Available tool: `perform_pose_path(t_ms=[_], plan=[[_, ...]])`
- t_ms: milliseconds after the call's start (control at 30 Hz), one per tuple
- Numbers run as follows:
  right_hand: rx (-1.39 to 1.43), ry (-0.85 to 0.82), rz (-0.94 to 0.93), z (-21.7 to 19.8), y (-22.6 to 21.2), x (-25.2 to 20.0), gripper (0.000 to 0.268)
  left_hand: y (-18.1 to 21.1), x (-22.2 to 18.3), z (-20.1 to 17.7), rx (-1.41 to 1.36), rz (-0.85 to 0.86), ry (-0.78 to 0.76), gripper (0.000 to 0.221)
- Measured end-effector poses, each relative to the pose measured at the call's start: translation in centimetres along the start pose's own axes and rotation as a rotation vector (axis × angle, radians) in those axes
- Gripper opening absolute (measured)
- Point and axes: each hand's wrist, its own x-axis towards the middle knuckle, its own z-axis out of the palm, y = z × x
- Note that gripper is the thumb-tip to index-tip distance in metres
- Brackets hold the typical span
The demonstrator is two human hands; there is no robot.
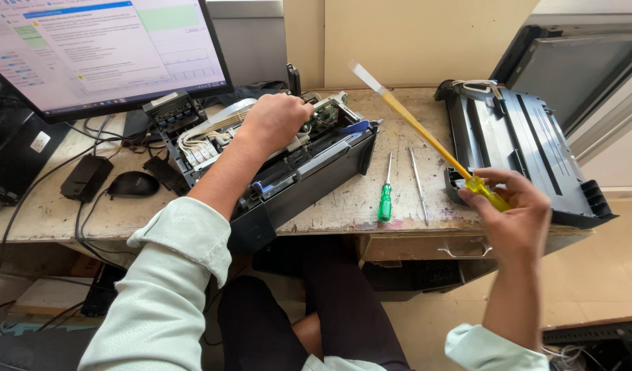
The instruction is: The person disassembles a printer using screwdrivers, removes a circuit board, and then reassembles the device. The task involves unscrewing components, handling internal parts, and securing them back in place.
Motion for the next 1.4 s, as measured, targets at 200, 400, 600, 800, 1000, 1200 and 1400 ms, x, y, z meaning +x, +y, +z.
perform_pose_path(t_ms=[200,400,600,800,1000,1200,1400], plan=[[0.508,0.131,0.005,7.8,5.3,1.4,0.024,0.7,0.8,-0.8,0.194,0.133,-0.092,0.014],[0.526,0.105,-0.014,11.1,6.4,2.3,0.027,0.9,1.0,-0.6,0.224,0.137,0.074,0.008],[0.533,0.077,0.067,11.1,6.6,2.3,0.028,0.8,0.9,-0.6,0.265,0.129,0.078,0.005],[0.455,0.009,0.098,11.1,6.4,2.6,0.028,0.1,1.9,-1.7,0.352,0.285,-0.068,0.008],[0.410,-0.001,0.101,11.0,6.1,2.5,0.027,-1.3,2.5,-3.1,0.301,0.436,-0.133,0.012],[0.425,-0.011,0.122,11.0,6.0,2.6,0.028,-0.8,2.7,-3.5,0.404,0.519,-0.231,0.017],[0.382,-0.014,0.127,11.1,6.2,2.7,0.028,-0.5,2.8,-3.8,0.513,0.551,-0.226,0.030]])
